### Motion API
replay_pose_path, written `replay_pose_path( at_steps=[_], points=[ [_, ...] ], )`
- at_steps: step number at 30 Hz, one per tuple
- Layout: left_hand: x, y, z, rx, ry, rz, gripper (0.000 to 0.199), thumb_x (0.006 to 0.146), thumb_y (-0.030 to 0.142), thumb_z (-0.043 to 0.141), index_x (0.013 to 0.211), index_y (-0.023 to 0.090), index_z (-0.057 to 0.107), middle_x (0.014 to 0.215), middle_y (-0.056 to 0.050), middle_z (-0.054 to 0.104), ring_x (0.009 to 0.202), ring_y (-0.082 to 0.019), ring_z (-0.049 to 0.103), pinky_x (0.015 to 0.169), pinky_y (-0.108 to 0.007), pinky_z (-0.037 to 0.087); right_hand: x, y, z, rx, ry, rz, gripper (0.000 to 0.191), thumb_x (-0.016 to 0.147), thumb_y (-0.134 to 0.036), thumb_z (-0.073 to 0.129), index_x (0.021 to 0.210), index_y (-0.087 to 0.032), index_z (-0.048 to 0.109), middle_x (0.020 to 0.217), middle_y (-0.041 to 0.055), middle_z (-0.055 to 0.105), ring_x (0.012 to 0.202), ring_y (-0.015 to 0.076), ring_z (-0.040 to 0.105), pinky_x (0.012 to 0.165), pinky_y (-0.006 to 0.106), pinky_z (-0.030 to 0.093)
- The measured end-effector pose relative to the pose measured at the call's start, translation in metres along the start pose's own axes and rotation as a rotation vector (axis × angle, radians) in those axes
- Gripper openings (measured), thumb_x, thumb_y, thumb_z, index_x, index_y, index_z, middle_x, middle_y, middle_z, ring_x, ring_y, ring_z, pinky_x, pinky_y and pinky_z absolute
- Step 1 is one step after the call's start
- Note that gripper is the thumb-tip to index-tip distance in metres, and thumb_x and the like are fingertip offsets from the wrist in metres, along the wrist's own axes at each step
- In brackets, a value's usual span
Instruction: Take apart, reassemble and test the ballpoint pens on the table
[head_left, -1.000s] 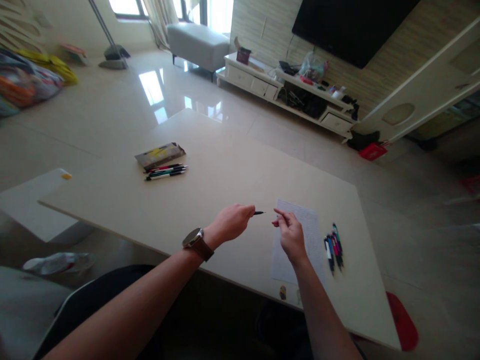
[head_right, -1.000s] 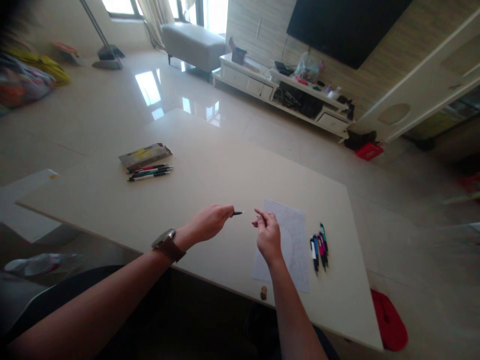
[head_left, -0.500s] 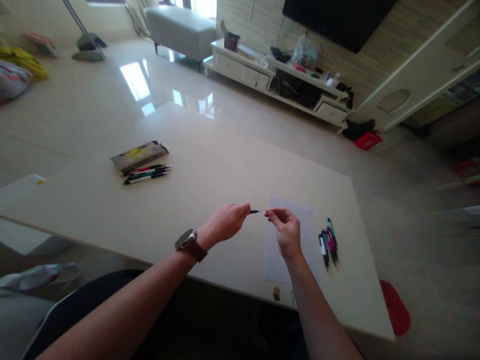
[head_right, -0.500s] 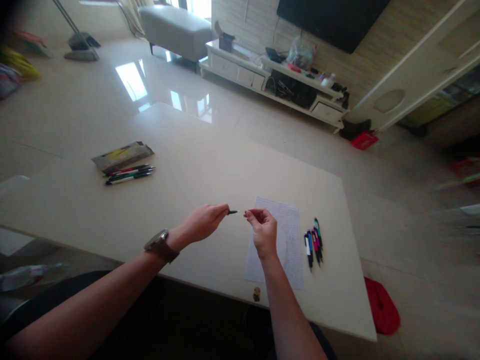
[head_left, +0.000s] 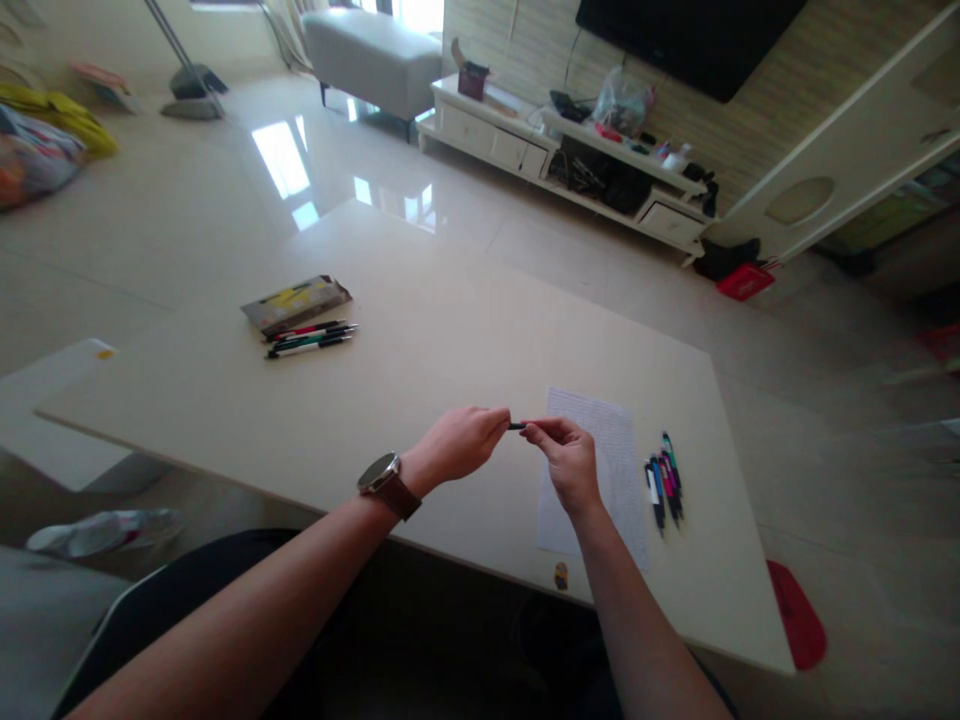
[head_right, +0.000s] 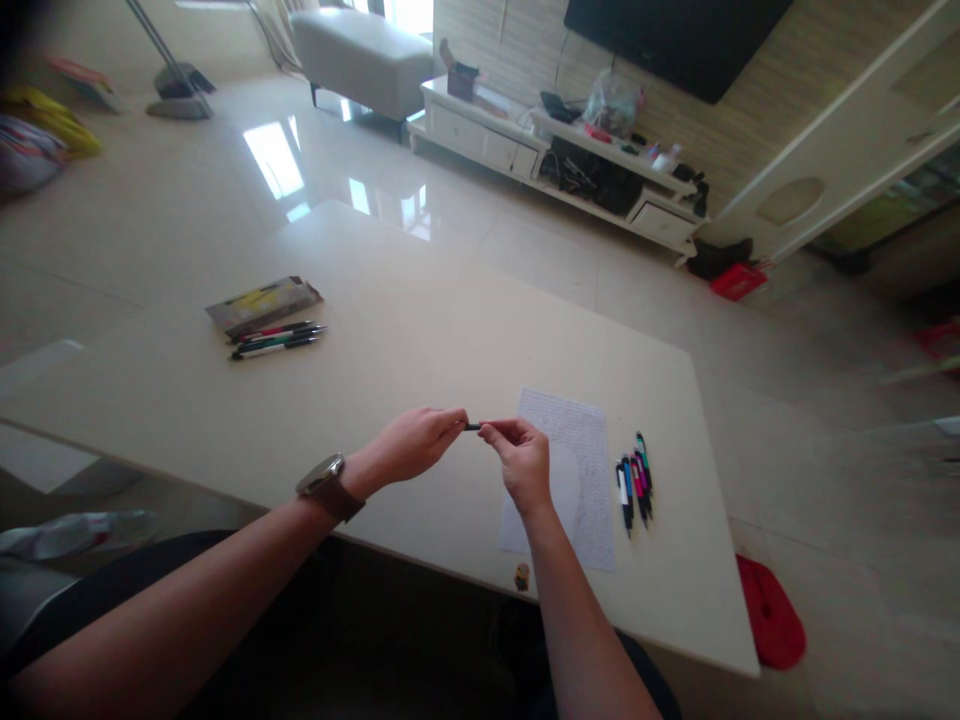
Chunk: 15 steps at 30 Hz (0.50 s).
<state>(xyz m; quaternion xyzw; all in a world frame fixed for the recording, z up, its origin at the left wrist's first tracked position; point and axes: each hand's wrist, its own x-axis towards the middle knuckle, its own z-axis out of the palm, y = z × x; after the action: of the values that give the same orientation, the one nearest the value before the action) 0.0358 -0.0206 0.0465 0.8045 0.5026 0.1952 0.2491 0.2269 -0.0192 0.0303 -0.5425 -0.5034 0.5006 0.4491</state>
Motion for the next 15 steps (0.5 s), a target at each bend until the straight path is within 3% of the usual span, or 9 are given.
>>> replay_pose_path(
  at_steps=[7,11,15],
  points=[
    [-0.0019,-0.0004,-0.0013,-0.064,-0.001,0.076,0.019,0.099,0.032,0.045,0.100,0.023,0.061,0.091,-0.004,0.068,0.080,-0.019,0.062,0.064,-0.030,0.036,-0.0002,-0.0002,-0.0015,-0.065,-0.032,0.031,0.037,0.074,-0.051,0.079,0.078,-0.015,0.070,0.072,0.0070,0.071,0.067,0.0183,0.067,0.068,0.031,0.053],
    [0.0005,-0.0018,0.0003,-0.090,0.006,0.086,0.014,0.099,0.030,0.047,0.097,0.022,0.057,0.094,-0.004,0.065,0.079,-0.017,0.060,0.066,-0.028,0.037,-0.0004,-0.0013,-0.0024,-0.160,-0.054,0.033,0.048,0.084,-0.060,0.066,0.068,-0.015,0.064,0.064,0.0063,0.066,0.059,0.0157,0.060,0.060,0.029,0.049],
    [0.0031,-0.0048,0.0014,-0.099,0.041,0.042,0.012,0.098,0.029,0.048,0.094,0.021,0.056,0.092,-0.003,0.064,0.078,-0.017,0.058,0.066,-0.028,0.038,-0.0007,-0.0013,-0.0014,-0.163,-0.090,0.007,0.040,0.089,-0.053,0.058,0.079,-0.015,0.065,0.076,0.0069,0.068,0.064,0.0156,0.061,0.061,0.028,0.049]
  ],
)
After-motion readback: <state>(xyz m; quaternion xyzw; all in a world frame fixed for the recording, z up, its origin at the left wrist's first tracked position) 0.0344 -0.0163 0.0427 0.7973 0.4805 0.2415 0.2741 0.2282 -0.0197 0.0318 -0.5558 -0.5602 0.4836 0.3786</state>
